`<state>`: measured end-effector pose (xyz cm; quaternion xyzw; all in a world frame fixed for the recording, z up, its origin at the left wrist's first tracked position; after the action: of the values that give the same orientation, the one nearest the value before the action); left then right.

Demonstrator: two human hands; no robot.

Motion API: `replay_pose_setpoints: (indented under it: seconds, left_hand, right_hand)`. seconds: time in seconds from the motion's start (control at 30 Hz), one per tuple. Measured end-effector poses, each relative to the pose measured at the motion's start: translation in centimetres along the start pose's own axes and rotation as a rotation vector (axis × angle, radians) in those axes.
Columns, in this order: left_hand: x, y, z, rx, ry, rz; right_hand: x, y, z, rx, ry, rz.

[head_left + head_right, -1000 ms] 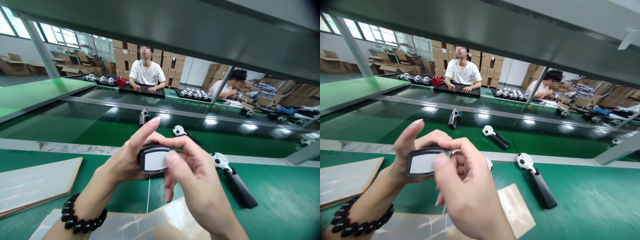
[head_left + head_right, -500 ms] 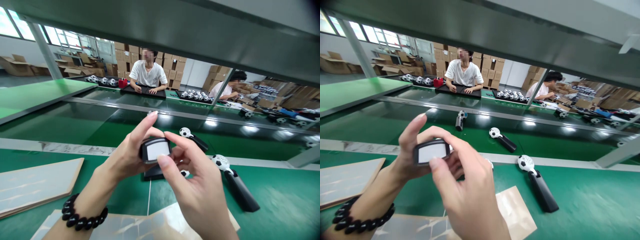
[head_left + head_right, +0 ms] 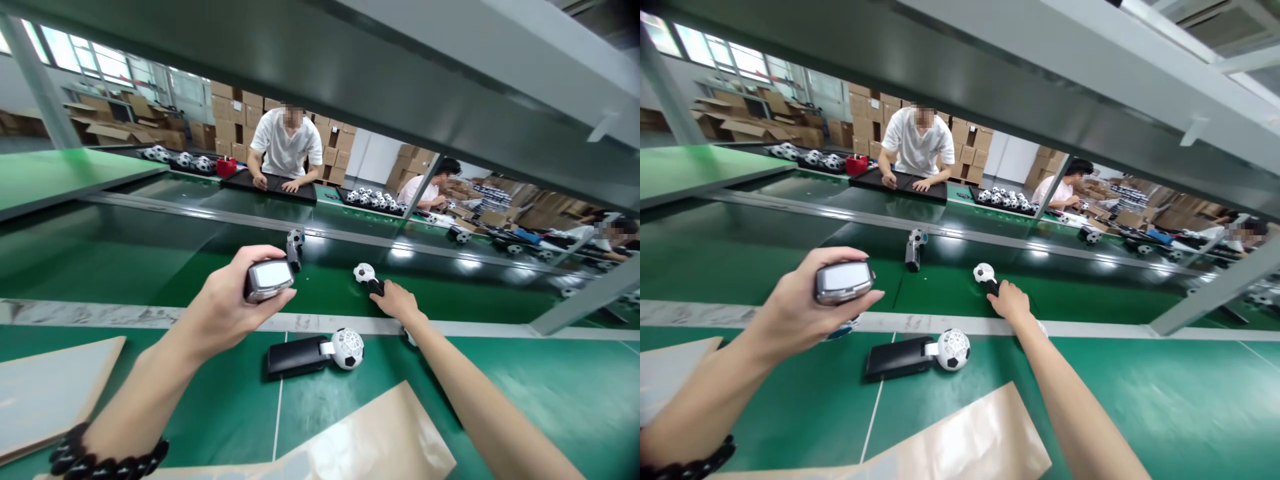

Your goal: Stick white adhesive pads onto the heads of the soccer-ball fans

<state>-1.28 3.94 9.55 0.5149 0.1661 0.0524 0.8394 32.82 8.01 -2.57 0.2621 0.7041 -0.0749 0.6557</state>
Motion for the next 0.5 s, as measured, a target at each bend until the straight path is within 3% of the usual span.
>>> replay_pose_setpoints:
  seconds: [0.13,0.27,0.37,0.5]
  left_hand:
    - [0.3,-0.3,0.0,0.03,0.011,-0.035]
    - [0.7,-0.6,1.6,0.131,-0.068,-0.053]
    - [1.0,-0.7,2.8,0.209,-0.116,-0.043]
    - [1.4,-1.1,4.2,0.342,-0.086,-0.048]
  right_hand:
    - [0.3,-4.8,-0.4,-0.036,-0.062,-0.005]
    - [-0.4,-9.9,0.9,-0.019,-0.066,0.025]
    - [-3.5,-11.8,-0.1,-0.07,0.06,0.111]
    - [-10.5,-14.3,-6.5,-0.3,0.476,0.25]
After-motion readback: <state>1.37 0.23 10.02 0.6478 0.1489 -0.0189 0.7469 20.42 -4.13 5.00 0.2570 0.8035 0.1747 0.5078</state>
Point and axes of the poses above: each hand's wrist, its own y-axis towards the middle knuckle, its own x-axis out of the palm, z = x × y, the point moved 9 cm from there along y, towards the middle knuckle, and after that the axes turned 14 degrees about z, right-handed, at the moved point
